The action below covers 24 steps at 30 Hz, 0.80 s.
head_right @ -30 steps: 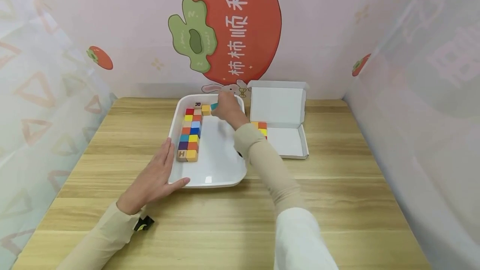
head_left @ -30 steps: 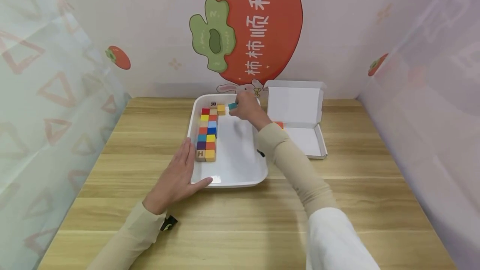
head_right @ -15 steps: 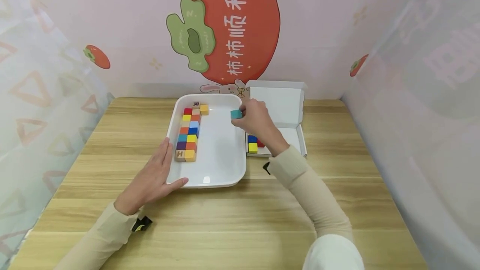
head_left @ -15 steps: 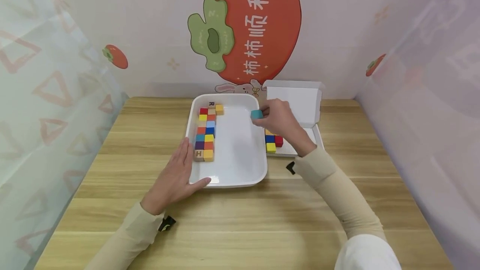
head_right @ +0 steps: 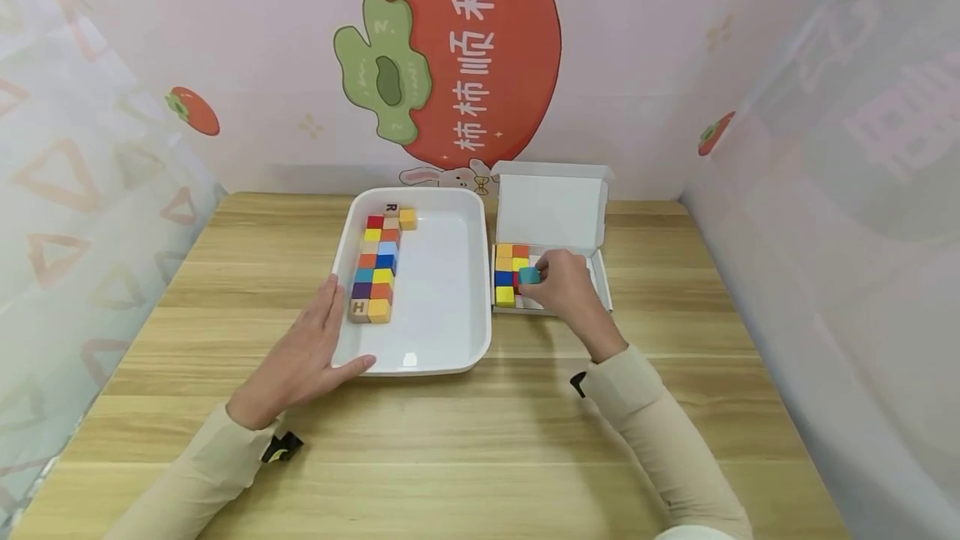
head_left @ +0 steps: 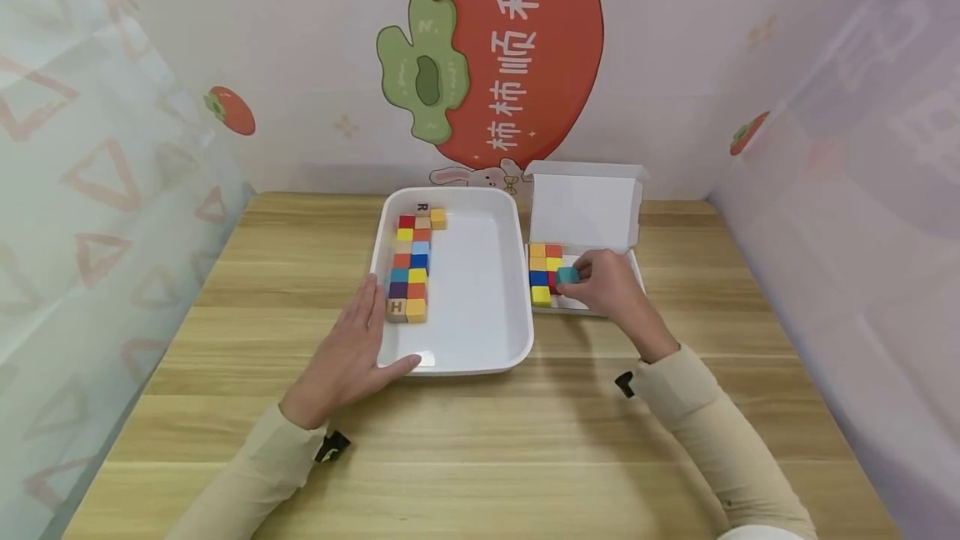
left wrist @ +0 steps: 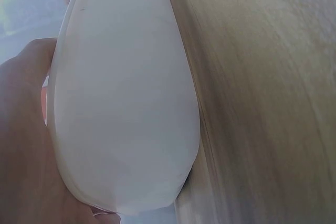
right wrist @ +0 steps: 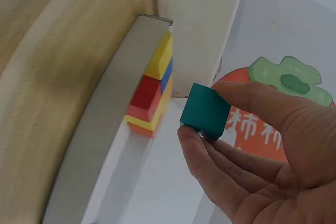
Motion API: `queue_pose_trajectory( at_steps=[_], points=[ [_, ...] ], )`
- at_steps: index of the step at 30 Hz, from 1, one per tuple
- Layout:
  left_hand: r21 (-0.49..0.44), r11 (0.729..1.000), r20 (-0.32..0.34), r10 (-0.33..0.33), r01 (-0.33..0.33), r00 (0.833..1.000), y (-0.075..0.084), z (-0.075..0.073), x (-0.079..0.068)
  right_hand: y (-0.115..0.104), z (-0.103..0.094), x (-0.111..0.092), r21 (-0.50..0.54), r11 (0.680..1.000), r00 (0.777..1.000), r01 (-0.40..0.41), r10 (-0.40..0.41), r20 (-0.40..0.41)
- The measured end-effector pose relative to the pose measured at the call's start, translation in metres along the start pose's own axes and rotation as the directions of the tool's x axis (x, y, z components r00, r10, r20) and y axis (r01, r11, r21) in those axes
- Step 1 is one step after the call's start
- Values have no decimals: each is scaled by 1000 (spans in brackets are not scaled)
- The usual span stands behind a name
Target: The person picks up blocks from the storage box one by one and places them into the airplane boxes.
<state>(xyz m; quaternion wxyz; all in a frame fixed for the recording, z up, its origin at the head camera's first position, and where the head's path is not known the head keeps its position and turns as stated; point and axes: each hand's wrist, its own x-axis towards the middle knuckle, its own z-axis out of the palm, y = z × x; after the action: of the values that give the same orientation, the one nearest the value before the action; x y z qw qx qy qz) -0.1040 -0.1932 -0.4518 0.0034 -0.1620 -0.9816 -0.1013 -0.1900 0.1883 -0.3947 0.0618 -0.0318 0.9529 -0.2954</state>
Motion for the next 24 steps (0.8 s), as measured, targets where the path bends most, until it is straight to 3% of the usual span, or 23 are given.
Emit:
queue_pose_trajectory(
  at_steps=[12,24],
  points=[
    [1,1000,6,-4,4,1000,-1,1,1,19,23,2,-4,995,993,-98,98,71],
    [0,1000,12,-3,3,1000,-2,1,2,21,34,5,-1,996,995,-84,84,62]
  ],
)
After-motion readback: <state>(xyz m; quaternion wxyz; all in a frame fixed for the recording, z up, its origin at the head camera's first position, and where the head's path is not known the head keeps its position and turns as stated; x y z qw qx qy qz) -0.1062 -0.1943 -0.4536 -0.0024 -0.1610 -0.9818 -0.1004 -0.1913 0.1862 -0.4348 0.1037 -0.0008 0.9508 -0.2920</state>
